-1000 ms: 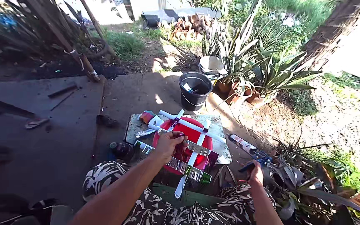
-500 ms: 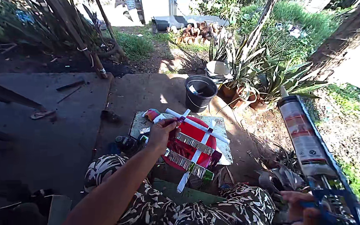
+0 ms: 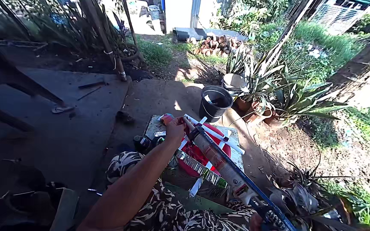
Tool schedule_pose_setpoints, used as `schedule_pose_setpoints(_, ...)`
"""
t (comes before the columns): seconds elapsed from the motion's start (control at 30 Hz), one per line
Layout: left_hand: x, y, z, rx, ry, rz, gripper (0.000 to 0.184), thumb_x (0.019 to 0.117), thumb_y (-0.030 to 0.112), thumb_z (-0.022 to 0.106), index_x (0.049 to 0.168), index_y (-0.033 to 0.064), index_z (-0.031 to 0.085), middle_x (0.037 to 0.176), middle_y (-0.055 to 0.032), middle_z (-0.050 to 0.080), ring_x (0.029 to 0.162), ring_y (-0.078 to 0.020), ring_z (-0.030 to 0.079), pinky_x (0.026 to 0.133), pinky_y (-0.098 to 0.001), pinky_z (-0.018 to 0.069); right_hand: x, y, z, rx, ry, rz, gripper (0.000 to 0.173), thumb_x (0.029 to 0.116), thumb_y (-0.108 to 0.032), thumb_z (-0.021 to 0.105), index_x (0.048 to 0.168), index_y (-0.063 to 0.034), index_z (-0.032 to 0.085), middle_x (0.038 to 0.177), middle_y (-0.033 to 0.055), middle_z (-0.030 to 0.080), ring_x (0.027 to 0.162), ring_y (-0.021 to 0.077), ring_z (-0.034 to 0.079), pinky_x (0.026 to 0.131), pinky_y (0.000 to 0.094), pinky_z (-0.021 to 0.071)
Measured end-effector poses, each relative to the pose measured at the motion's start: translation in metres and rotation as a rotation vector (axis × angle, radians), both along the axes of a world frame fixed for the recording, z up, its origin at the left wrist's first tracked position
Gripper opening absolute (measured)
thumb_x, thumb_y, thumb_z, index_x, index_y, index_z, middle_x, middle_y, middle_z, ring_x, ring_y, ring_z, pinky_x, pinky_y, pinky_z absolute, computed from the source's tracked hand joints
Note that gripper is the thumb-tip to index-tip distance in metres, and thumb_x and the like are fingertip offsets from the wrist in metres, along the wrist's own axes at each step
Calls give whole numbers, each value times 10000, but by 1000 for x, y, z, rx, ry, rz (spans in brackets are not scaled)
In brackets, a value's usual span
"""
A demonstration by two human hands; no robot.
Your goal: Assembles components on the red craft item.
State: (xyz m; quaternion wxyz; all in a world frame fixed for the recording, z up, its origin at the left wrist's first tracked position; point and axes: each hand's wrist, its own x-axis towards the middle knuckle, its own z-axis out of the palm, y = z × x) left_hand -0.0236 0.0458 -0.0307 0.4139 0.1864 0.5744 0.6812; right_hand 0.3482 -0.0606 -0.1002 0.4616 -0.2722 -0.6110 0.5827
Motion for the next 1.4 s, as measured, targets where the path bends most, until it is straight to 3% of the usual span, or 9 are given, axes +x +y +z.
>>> schedule_pose_setpoints(0.23,-7,0,0,19,-23,-14,279,1007,-77,506,1282,-59,551,1152,-163,652,986,-187,677,890,-334,558,-5,-3,10,-49,52,88,488,964,-707,475,1034,-300,734,814,-165,683,726,-55,621,700,156,511)
schedule_pose_setpoints(0.4,-4,-4,9,34,-63,-2,272,1011,-88,473,1267,-48,554,1102,-138,674,933,-156,692,838,-299,571,-2,-4,13,-47,71,98,480,940,-718,512,1038,-308,742,819,-153,696,720,-46,629,688,155,518)
schedule_pose_setpoints(0.5,-7,-4,9,34,-74,5,286,1012,-85,475,1281,-29,554,1113,-136,672,925,-157,686,809,-300,565,11,-2,1,-45,93,110,478,923,-720,554,1072,-306,742,857,-105,728,740,5,669,708,206,550)
schedule_pose_setpoints(0.63,-6,-5,11,35,-99,31,284,1017,-82,467,1285,-30,543,1103,-127,669,912,-149,692,818,-291,573,-2,-6,10,-45,63,134,490,973,-700,469,1093,-312,743,881,-177,707,781,-71,636,739,139,513)
schedule_pose_setpoints(0.77,-10,-4,12,6,-151,123,272,1033,-40,492,1303,-47,520,1136,-158,659,941,-176,679,843,-319,560,-3,-4,6,-53,108,174,531,972,-713,453,1118,-288,736,898,-164,702,797,-57,631,753,153,511)
schedule_pose_setpoints(0.97,-7,-6,17,25,-166,128,232,1015,-70,498,1244,-56,536,1070,-141,684,880,-149,703,797,-290,580,2,-5,8,-63,99,130,494,934,-705,542,1094,-286,748,905,-120,733,779,-19,665,733,175,539)
schedule_pose_setpoints(1.1,-7,-8,19,49,-174,107,227,1033,-68,450,1244,-62,533,1095,-149,681,924,-166,707,833,-306,584,6,-4,-5,-60,85,152,506,948,-710,500,1153,-311,736,969,-128,746,829,-19,687,748,162,551)
schedule_pose_setpoints(1.2,-8,-9,18,64,-126,83,218,1022,-70,477,1228,-59,549,1096,-146,682,930,-170,705,836,-313,584,-2,-4,4,-78,81,114,484,929,-719,532,1085,-314,747,893,-129,732,767,-17,669,711,170,542)
schedule_pose_setpoints(1.4,-9,-10,15,83,-67,63,194,1011,-74,509,1190,-66,583,1051,-140,700,901,-164,714,834,-308,586,1,1,4,-44,65,143,519,923,-732,520,1088,-297,751,891,-120,730,765,-14,663,719,171,537)
